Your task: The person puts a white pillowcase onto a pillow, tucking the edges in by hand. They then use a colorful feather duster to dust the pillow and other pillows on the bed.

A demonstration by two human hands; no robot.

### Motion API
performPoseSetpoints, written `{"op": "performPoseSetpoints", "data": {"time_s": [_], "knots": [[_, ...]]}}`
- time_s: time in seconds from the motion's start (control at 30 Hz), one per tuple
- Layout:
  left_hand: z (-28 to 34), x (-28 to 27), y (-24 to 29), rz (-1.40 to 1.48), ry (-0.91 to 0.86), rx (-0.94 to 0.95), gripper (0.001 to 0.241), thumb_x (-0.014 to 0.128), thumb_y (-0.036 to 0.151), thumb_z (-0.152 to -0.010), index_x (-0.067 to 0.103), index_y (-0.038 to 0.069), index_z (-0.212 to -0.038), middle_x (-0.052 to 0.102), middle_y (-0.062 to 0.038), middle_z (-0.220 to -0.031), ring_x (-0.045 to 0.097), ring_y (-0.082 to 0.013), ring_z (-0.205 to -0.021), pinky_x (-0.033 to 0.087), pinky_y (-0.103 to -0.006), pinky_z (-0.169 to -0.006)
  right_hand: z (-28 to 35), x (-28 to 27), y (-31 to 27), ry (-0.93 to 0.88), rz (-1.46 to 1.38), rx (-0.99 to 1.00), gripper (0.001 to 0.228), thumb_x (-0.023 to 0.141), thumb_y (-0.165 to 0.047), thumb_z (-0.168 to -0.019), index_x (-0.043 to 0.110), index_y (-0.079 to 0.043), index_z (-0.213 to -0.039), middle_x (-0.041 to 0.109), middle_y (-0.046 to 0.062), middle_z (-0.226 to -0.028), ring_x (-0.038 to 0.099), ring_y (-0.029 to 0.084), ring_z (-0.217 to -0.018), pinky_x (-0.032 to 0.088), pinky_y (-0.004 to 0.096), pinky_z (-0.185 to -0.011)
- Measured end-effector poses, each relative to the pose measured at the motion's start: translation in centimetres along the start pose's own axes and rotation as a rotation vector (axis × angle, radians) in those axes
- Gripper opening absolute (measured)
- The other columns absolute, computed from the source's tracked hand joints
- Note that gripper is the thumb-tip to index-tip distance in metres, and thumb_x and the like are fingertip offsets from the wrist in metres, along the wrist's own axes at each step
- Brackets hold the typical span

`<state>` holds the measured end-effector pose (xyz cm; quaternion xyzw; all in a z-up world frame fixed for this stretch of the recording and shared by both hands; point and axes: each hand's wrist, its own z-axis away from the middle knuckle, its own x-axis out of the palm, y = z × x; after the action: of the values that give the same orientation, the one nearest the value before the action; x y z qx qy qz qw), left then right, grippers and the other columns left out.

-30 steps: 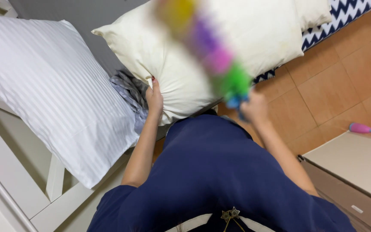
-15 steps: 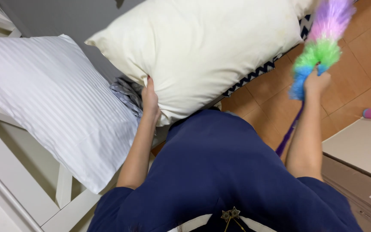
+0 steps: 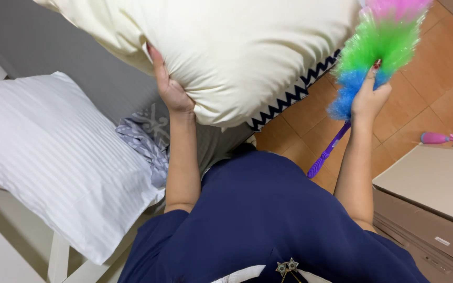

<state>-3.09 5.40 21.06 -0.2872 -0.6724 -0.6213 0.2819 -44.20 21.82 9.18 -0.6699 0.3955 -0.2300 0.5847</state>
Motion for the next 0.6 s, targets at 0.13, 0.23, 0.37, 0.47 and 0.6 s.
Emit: {"op": "performPoseSetpoints", "data": {"time_s": [0.13, 0.23, 0.37, 0.47, 0.6], "knots": [[-0.5, -9.3, -9.1, -0.216, 0.373, -0.085, 0.068, 0.048, 0.043, -0.105, 0.046, -0.011, -0.146, 0.057, -0.023, -0.146, 0.060, -0.0331, -0.129, 0.049, -0.0417, -0.110, 3.1, 1.3, -3.8, -0.137, 0.029, -0.079, 0.030, 0.058, -0.027, -0.116, 0.063, 0.000, -0.105, 0.062, -0.001, -0.084, 0.058, 0.008, -0.072, 0.048, 0.029, -0.064], [0.8, -19.3, -18.3, -0.201, 0.616, -0.254, 0.064, 0.051, 0.042, -0.104, 0.051, -0.010, -0.142, 0.059, -0.018, -0.144, 0.060, -0.0284, -0.126, 0.047, -0.0407, -0.109, 8.7, 4.0, -6.6, -0.398, 0.153, 0.148, 0.039, 0.060, -0.027, -0.109, 0.067, -0.002, -0.080, 0.066, 0.006, -0.065, 0.064, 0.014, -0.056, 0.048, 0.034, -0.050], [0.7, -19.1, -16.3, -0.110, 0.738, -0.457, 0.062, 0.052, 0.043, -0.104, 0.054, -0.009, -0.138, 0.062, -0.023, -0.136, 0.063, -0.0350, -0.120, 0.052, -0.0491, -0.106, 14.6, 4.7, 1.3, -0.613, 0.260, -0.371, 0.021, 0.063, -0.006, -0.083, 0.070, -0.002, -0.102, 0.068, 0.021, -0.080, 0.067, 0.034, -0.068, 0.055, 0.043, -0.064], [0.1, -18.1, -12.5, 0.007, 0.507, -0.526, 0.063, 0.046, 0.044, -0.102, 0.054, -0.006, -0.139, 0.063, -0.024, -0.136, 0.064, -0.0379, -0.121, 0.053, -0.0518, -0.105, 15.2, 1.7, 9.3, -0.672, 0.614, -0.256, 0.030, 0.067, -0.011, -0.074, 0.073, -0.009, -0.103, 0.071, 0.021, -0.083, 0.068, 0.039, -0.073, 0.054, 0.047, -0.065], [-2.1, -16.9, -11.4, 0.051, 0.400, -0.553, 0.064, 0.043, 0.046, -0.102, 0.053, -0.004, -0.140, 0.063, -0.023, -0.138, 0.064, -0.0393, -0.123, 0.054, -0.0529, -0.104, 9.8, -6.9, 22.4, -0.174, 0.758, 0.340, 0.029, 0.070, -0.025, -0.085, 0.070, -0.002, -0.103, 0.072, 0.024, -0.088, 0.071, 0.040, -0.082, 0.053, 0.052, -0.072]]}}
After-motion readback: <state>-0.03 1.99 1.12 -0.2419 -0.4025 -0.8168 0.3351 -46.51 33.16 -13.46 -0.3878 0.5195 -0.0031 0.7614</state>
